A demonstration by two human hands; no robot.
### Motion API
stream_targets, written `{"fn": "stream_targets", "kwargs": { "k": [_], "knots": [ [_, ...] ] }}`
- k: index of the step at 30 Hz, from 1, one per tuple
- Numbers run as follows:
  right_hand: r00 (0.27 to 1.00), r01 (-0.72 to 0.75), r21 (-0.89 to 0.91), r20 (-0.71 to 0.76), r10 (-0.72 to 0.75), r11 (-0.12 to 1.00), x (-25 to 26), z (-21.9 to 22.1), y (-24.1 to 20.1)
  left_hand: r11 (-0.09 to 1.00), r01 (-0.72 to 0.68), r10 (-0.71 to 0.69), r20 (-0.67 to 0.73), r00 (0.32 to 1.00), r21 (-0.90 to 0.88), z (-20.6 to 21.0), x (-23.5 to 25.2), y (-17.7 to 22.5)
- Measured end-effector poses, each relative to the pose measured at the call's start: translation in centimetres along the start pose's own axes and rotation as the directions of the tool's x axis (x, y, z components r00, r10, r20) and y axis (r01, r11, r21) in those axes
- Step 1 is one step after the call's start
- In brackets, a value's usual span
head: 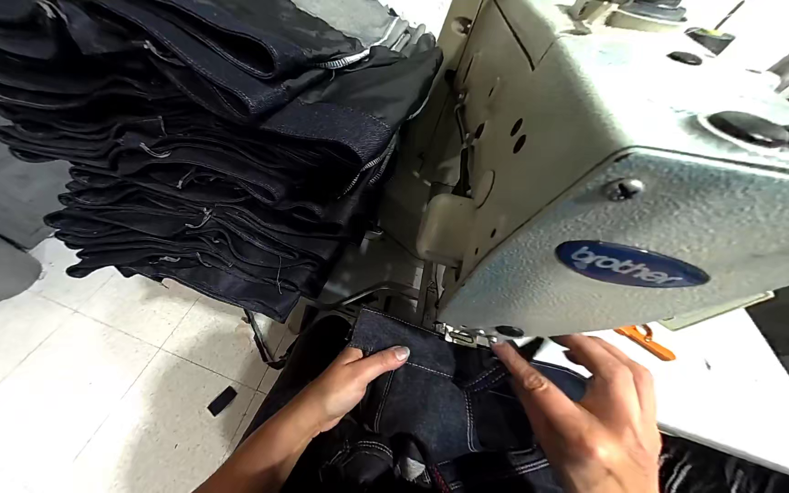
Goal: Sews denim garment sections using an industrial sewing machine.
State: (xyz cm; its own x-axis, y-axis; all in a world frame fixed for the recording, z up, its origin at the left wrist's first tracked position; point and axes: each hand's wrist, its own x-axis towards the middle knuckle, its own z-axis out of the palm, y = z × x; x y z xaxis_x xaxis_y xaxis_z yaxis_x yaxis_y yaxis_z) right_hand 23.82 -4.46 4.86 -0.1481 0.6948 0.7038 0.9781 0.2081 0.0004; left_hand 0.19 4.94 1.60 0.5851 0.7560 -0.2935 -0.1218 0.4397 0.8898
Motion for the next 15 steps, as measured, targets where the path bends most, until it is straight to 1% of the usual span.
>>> {"fn": "stream_targets", "kwargs": {
  "k": [2, 3, 5, 6, 7, 8, 9, 10, 11, 12, 13, 15],
  "knots": [
    [0.997, -0.007, -0.061, 0.075, 0.011, 0.998, 0.5, -0.8, -0.1, 1.0, 0.002, -0.001, -0.014, 1.0, 0.002, 0.1, -0.1, 0.0],
    [0.995, 0.0, -0.043, 0.103, 0.005, 0.999, 0.6, -0.9, 0.0, 1.0, 0.003, -0.003, -0.019, 1.0, 0.003, 0.2, -0.1, 0.0],
    [0.992, -0.029, 0.105, 0.127, 0.016, 0.994, 0.2, -0.5, 0.0, 1.0, -0.002, 0.002, -0.009, 1.0, 0.008, 0.1, -0.2, -0.1],
    [0.99, -0.077, 0.238, 0.135, 0.046, 0.968, 0.1, -0.3, -0.2, 1.0, -0.008, 0.007, 0.003, 1.0, 0.016, 0.1, -0.2, -0.1],
    [0.98, -0.156, 0.397, 0.173, 0.092, 0.904, 0.0, -0.1, -0.3, 1.0, -0.011, 0.011, 0.016, 1.0, 0.021, 0.0, -0.3, -0.1],
    [0.959, -0.261, 0.548, 0.244, 0.147, 0.795, -0.1, 0.1, -0.4, 1.0, -0.012, 0.012, 0.025, 1.0, 0.02, -0.1, -0.4, -0.2],
    [0.923, -0.376, 0.655, 0.328, 0.202, 0.656, -0.1, 0.4, -0.5, 1.0, -0.013, 0.012, 0.035, 0.999, 0.021, -0.2, -0.5, -0.3],
    [0.878, -0.477, 0.701, 0.41, 0.248, 0.53, -0.2, 0.7, -0.5, 1.0, -0.012, 0.011, 0.044, 0.999, 0.024, -0.3, -0.7, -0.4],
    [0.838, -0.545, 0.698, 0.469, 0.279, 0.464, -0.3, 1.2, -0.3, 1.0, -0.012, 0.011, 0.05, 0.999, 0.024, -0.3, -0.8, -0.5],
    [0.823, -0.568, 0.688, 0.487, 0.292, 0.452, -0.5, 1.8, 0.1, 1.0, -0.017, 0.015, 0.056, 0.998, 0.02, -0.4, -0.8, -0.7],
    [0.835, -0.55, 0.675, 0.463, 0.298, 0.492, -0.6, 2.3, 0.5, 1.0, -0.018, 0.017, 0.06, 0.998, 0.014, -0.5, -0.8, -0.8],
    [0.89, -0.452, 0.595, 0.353, 0.289, 0.664, -0.9, 2.9, 0.9, 1.0, -0.019, 0.019, 0.068, 0.998, 0.002, -0.7, -0.8, -1.0]
  ]
}}
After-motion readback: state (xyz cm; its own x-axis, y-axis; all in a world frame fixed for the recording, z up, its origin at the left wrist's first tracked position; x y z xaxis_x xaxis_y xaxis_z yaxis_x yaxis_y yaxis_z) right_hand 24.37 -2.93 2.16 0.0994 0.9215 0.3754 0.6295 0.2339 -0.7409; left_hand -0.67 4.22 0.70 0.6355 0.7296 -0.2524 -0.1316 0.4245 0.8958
